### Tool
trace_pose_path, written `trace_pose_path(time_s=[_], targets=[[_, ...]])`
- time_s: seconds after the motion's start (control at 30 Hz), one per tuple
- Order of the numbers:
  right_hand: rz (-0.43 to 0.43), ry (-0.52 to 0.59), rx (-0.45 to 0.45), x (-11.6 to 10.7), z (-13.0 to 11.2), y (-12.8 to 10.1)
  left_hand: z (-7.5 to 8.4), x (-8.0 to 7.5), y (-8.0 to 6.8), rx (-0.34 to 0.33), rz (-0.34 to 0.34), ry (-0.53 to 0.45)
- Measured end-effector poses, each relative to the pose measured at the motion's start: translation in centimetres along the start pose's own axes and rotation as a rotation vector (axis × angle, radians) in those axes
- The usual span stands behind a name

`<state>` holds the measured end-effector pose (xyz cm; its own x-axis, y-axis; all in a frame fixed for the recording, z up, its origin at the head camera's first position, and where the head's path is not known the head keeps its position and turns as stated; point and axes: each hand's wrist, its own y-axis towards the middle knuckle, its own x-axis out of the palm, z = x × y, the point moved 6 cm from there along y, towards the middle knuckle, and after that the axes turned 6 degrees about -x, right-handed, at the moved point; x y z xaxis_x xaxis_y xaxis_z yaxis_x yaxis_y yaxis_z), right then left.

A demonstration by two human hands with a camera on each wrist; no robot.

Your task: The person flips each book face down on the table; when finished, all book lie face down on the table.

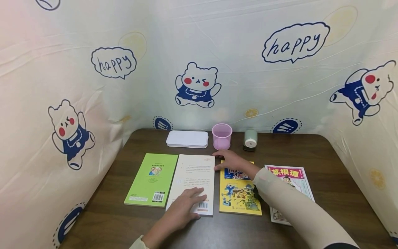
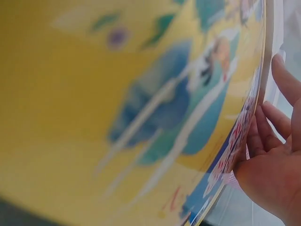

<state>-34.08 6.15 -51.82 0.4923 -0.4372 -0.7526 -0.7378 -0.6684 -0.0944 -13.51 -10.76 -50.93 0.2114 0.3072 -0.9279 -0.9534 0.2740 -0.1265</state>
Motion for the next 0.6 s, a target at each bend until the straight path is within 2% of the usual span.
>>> trace_pose_path(time_s=[0.33, 0.6], targets=[[0.009, 0.013, -0.006, -0.7, 0.7, -1.1, 0.0, -0.1, -0.1, 0.002, 0.002, -0.009], [0.014, 0.027, 0.024, -1.4, 1.8, -2.6, -0.1, 0.0, -0.1, 0.008, 0.007, -0.008]])
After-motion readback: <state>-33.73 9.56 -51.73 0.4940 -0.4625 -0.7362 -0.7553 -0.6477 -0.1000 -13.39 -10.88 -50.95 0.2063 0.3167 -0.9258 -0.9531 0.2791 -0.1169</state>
